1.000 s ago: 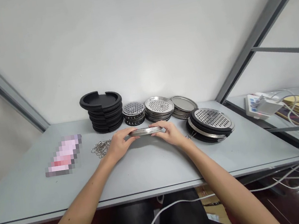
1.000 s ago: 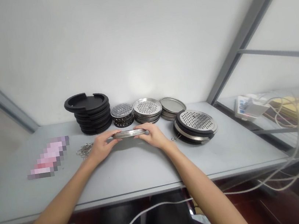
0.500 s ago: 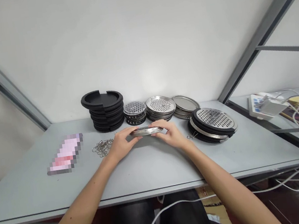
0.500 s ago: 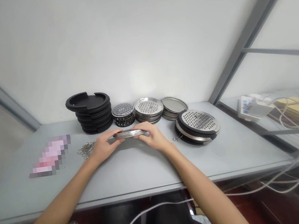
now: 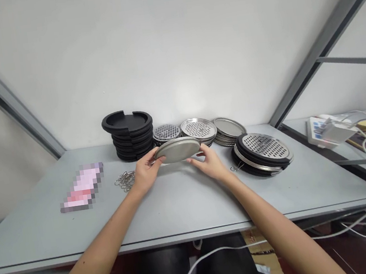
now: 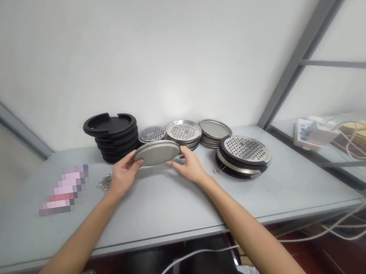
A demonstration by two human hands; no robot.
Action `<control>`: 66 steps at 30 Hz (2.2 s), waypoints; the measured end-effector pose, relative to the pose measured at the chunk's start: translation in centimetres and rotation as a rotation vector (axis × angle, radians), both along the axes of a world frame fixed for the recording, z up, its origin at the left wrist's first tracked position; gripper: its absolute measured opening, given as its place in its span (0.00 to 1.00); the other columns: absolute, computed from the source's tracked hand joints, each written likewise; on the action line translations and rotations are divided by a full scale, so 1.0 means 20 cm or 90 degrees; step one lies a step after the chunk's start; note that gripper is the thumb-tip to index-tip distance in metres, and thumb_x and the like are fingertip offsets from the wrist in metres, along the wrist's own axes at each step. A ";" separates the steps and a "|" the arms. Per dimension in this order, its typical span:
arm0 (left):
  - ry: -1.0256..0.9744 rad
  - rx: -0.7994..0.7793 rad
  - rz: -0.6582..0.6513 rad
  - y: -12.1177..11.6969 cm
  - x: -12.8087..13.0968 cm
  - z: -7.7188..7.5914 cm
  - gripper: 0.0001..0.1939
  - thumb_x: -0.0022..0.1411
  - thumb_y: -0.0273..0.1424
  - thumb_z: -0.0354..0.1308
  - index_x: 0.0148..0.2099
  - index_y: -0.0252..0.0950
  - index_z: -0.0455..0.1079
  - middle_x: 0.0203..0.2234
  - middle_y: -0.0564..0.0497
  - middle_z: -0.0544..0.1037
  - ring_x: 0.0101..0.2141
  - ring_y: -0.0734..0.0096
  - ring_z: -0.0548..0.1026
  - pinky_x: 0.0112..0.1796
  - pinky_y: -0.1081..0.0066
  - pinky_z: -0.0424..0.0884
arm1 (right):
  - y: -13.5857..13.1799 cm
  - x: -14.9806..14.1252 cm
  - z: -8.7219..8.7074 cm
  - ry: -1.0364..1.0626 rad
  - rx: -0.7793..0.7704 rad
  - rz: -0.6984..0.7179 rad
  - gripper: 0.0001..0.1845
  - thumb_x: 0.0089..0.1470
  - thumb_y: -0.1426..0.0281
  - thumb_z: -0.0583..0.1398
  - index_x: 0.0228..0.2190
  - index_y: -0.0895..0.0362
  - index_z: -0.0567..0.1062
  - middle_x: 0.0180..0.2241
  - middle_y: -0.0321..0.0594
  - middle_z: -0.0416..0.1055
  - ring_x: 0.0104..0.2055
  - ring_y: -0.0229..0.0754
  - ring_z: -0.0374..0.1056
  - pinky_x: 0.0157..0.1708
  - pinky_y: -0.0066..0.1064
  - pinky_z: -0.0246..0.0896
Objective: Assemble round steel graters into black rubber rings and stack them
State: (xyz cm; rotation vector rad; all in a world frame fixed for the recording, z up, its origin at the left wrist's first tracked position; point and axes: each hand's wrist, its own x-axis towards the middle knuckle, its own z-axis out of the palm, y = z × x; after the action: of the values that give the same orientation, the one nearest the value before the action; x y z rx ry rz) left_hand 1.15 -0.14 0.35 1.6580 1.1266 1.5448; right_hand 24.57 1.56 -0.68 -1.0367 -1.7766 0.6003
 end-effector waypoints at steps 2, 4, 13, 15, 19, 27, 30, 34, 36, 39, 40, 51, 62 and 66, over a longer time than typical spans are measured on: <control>-0.038 -0.017 -0.042 0.00 0.00 0.01 0.24 0.55 0.42 0.63 0.50 0.32 0.73 0.44 0.45 0.79 0.44 0.60 0.76 0.47 0.61 0.73 | 0.00 -0.01 0.00 0.054 -0.036 0.031 0.21 0.51 0.60 0.64 0.44 0.58 0.74 0.44 0.46 0.74 0.45 0.48 0.70 0.45 0.41 0.68; -0.052 -0.031 -0.077 0.00 0.01 0.03 0.22 0.57 0.41 0.63 0.49 0.33 0.73 0.43 0.46 0.79 0.44 0.61 0.76 0.46 0.63 0.73 | 0.00 -0.02 0.02 0.115 -0.059 0.065 0.19 0.50 0.60 0.64 0.41 0.58 0.75 0.41 0.44 0.76 0.42 0.46 0.71 0.44 0.39 0.67; 0.049 -0.003 -0.065 -0.02 0.00 0.03 0.19 0.59 0.37 0.62 0.50 0.33 0.70 0.45 0.44 0.77 0.46 0.60 0.76 0.51 0.62 0.70 | -0.03 0.01 0.09 0.162 0.000 0.098 0.14 0.48 0.64 0.66 0.38 0.56 0.77 0.39 0.39 0.76 0.41 0.44 0.71 0.43 0.35 0.65; 0.098 0.046 -0.020 -0.03 0.00 0.03 0.21 0.60 0.36 0.62 0.54 0.35 0.69 0.48 0.44 0.76 0.49 0.60 0.74 0.53 0.62 0.68 | -0.04 0.01 0.09 0.140 0.017 0.078 0.15 0.48 0.65 0.66 0.39 0.56 0.77 0.39 0.40 0.77 0.41 0.45 0.71 0.45 0.36 0.65; 0.187 0.133 -0.002 -0.04 -0.01 0.04 0.17 0.62 0.34 0.60 0.53 0.37 0.71 0.49 0.45 0.76 0.49 0.62 0.74 0.53 0.62 0.68 | -0.05 0.01 0.08 0.065 0.047 0.076 0.13 0.50 0.67 0.65 0.41 0.54 0.79 0.41 0.40 0.78 0.44 0.46 0.72 0.47 0.38 0.65; 0.281 0.222 -0.055 -0.06 -0.03 0.04 0.15 0.64 0.31 0.57 0.53 0.37 0.71 0.48 0.45 0.77 0.49 0.63 0.74 0.53 0.62 0.69 | -0.08 0.02 0.09 -0.034 0.169 0.079 0.14 0.55 0.69 0.61 0.44 0.52 0.77 0.43 0.42 0.78 0.44 0.46 0.72 0.46 0.40 0.66; 0.234 0.174 -0.027 -0.06 -0.02 0.02 0.13 0.64 0.31 0.57 0.50 0.37 0.73 0.45 0.46 0.78 0.46 0.63 0.76 0.47 0.65 0.73 | -0.08 0.01 0.10 0.001 0.139 0.008 0.18 0.51 0.66 0.65 0.46 0.53 0.75 0.45 0.43 0.77 0.46 0.47 0.71 0.49 0.40 0.65; 0.094 0.110 -0.030 -0.05 0.01 0.00 0.15 0.60 0.33 0.61 0.48 0.34 0.75 0.43 0.45 0.80 0.44 0.62 0.77 0.49 0.63 0.72 | -0.05 0.00 0.08 0.045 0.025 -0.002 0.28 0.47 0.64 0.67 0.50 0.56 0.71 0.48 0.45 0.75 0.47 0.48 0.71 0.49 0.41 0.65; 0.028 0.075 -0.025 -0.04 0.02 0.00 0.18 0.57 0.35 0.63 0.47 0.32 0.76 0.42 0.45 0.80 0.42 0.61 0.78 0.48 0.63 0.73 | -0.03 -0.01 0.06 0.064 -0.025 0.018 0.26 0.47 0.63 0.67 0.47 0.58 0.73 0.44 0.45 0.76 0.43 0.47 0.73 0.45 0.40 0.68; -0.015 0.027 -0.017 -0.03 0.02 0.04 0.19 0.55 0.38 0.64 0.45 0.30 0.76 0.39 0.44 0.81 0.40 0.60 0.78 0.44 0.63 0.74 | -0.02 -0.02 0.04 0.121 -0.058 0.053 0.19 0.47 0.62 0.67 0.40 0.59 0.76 0.39 0.43 0.78 0.40 0.45 0.73 0.43 0.38 0.68; -0.015 0.015 -0.019 -0.03 0.01 0.05 0.18 0.55 0.38 0.64 0.44 0.30 0.76 0.38 0.45 0.81 0.40 0.60 0.78 0.44 0.63 0.75 | -0.02 -0.02 0.04 0.139 -0.058 0.062 0.18 0.47 0.62 0.67 0.38 0.58 0.76 0.38 0.42 0.78 0.40 0.45 0.73 0.43 0.37 0.68; 0.143 0.106 0.004 -0.05 -0.01 0.02 0.21 0.60 0.37 0.62 0.54 0.35 0.70 0.46 0.45 0.77 0.46 0.61 0.76 0.50 0.62 0.71 | -0.04 0.03 0.10 0.157 -0.007 -0.003 0.14 0.38 0.64 0.71 0.28 0.57 0.80 0.29 0.36 0.77 0.33 0.44 0.71 0.38 0.34 0.65; 0.217 0.151 -0.020 -0.06 -0.03 0.03 0.15 0.62 0.35 0.59 0.50 0.36 0.75 0.44 0.46 0.80 0.44 0.61 0.77 0.47 0.63 0.73 | -0.06 0.03 0.10 0.051 0.044 0.020 0.10 0.42 0.66 0.69 0.30 0.55 0.80 0.32 0.39 0.78 0.36 0.45 0.71 0.40 0.36 0.64; 0.053 0.084 0.025 -0.04 0.01 -0.01 0.20 0.55 0.38 0.64 0.48 0.31 0.76 0.42 0.43 0.81 0.42 0.57 0.79 0.47 0.59 0.74 | -0.03 0.04 0.10 0.123 -0.017 0.049 0.19 0.43 0.63 0.70 0.38 0.56 0.78 0.37 0.41 0.78 0.39 0.46 0.72 0.43 0.37 0.66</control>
State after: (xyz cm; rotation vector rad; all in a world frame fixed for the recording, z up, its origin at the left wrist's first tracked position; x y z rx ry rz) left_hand 1.33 -1.02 0.15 1.8118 1.1279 1.6186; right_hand 25.36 0.90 1.30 -0.8992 -1.6482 0.7483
